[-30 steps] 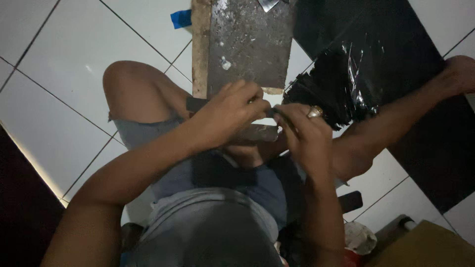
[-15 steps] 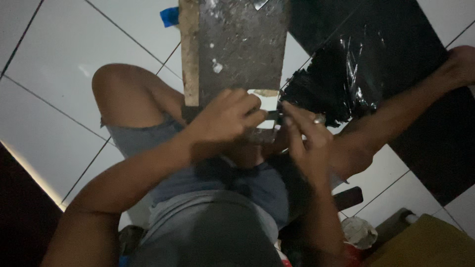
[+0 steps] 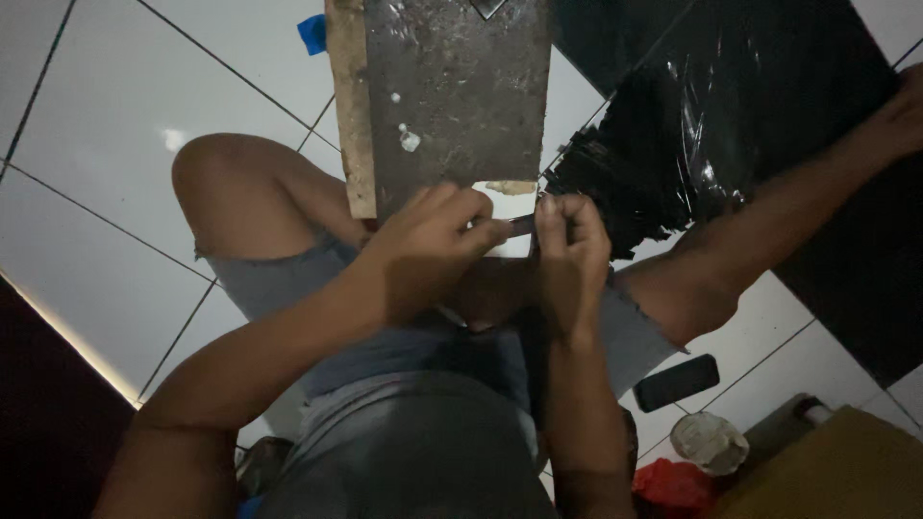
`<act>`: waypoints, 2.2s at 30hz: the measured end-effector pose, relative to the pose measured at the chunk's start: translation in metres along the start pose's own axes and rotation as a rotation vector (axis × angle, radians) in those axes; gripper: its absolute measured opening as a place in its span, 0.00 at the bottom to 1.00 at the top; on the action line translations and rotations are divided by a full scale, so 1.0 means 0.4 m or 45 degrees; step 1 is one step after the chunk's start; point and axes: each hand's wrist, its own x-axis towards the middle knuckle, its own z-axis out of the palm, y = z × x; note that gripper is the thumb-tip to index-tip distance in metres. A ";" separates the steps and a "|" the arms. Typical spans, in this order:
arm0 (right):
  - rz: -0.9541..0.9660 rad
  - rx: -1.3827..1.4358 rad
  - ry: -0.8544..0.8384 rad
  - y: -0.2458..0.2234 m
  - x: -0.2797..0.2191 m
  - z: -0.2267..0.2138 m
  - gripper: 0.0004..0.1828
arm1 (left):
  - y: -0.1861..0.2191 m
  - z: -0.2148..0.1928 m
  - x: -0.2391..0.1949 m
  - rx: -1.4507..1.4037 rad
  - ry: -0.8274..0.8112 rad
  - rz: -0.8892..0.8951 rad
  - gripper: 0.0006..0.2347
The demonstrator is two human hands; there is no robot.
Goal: The person sits on the floor and uses a utility knife to cut a black sheet of material into thin strips. They hold the sheet against a small white block and repeatedly slice off narrow pieces, stacking them on the floor.
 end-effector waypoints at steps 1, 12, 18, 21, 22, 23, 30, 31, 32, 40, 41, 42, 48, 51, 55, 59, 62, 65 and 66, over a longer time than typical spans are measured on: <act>-0.021 -0.037 -0.015 0.004 0.003 -0.002 0.11 | -0.002 -0.001 -0.001 -0.017 -0.010 -0.008 0.11; 0.164 -0.106 0.038 0.051 0.066 -0.017 0.12 | 0.001 -0.027 0.014 -0.120 -0.085 -0.078 0.14; 0.046 -0.067 0.021 0.115 0.101 -0.031 0.15 | -0.002 -0.025 0.021 -0.109 -0.193 -0.114 0.14; 0.018 -0.170 0.025 0.153 0.124 -0.037 0.15 | 0.002 -0.027 0.024 -0.099 -0.176 -0.107 0.14; 0.025 -0.210 0.037 0.163 0.129 -0.038 0.16 | 0.004 -0.027 0.025 -0.101 -0.181 -0.111 0.15; 0.021 -0.231 0.056 0.171 0.133 -0.040 0.15 | 0.006 -0.028 0.026 -0.103 -0.187 -0.116 0.15; 0.080 -0.268 0.086 0.197 0.162 -0.043 0.15 | 0.008 -0.019 0.037 -0.028 -0.187 -0.052 0.17; 0.092 -0.274 0.093 0.201 0.166 -0.045 0.15 | 0.010 -0.018 0.037 -0.002 -0.174 -0.046 0.17; 0.107 -0.318 0.100 0.206 0.170 -0.047 0.15 | 0.011 -0.016 0.038 0.025 -0.162 -0.040 0.17; 0.027 -0.278 0.192 0.323 0.215 -0.087 0.17 | 0.015 -0.008 0.048 0.105 -0.066 0.041 0.17; 0.025 -0.308 0.210 0.337 0.221 -0.098 0.18 | 0.014 -0.007 0.050 0.087 -0.021 0.062 0.17; 0.024 -0.339 0.226 0.345 0.228 -0.110 0.18 | 0.014 -0.009 0.050 0.138 -0.018 0.078 0.18; -0.336 -0.578 0.466 0.243 0.240 -0.216 0.17 | 0.028 0.004 0.043 0.335 0.079 0.059 0.19; 0.091 -0.125 0.674 0.131 0.133 -0.279 0.14 | 0.023 0.018 0.037 0.255 0.107 0.063 0.18; -0.845 -0.674 0.667 0.043 -0.028 -0.283 0.09 | 0.049 0.050 0.025 -0.230 0.079 -0.042 0.16; -1.002 -0.476 0.126 0.025 -0.164 -0.145 0.07 | 0.079 0.055 0.029 -1.411 -0.021 -0.673 0.19; -0.996 -0.763 -0.372 0.008 -0.237 -0.035 0.09 | 0.083 0.017 0.044 -1.670 0.033 -0.794 0.20; -1.313 -0.652 -0.430 -0.024 -0.245 -0.005 0.20 | 0.074 -0.043 0.027 -1.032 -0.103 -0.746 0.19; -1.166 -0.743 -0.433 -0.036 -0.233 -0.007 0.16 | 0.071 -0.059 0.016 -0.750 -0.036 -0.528 0.17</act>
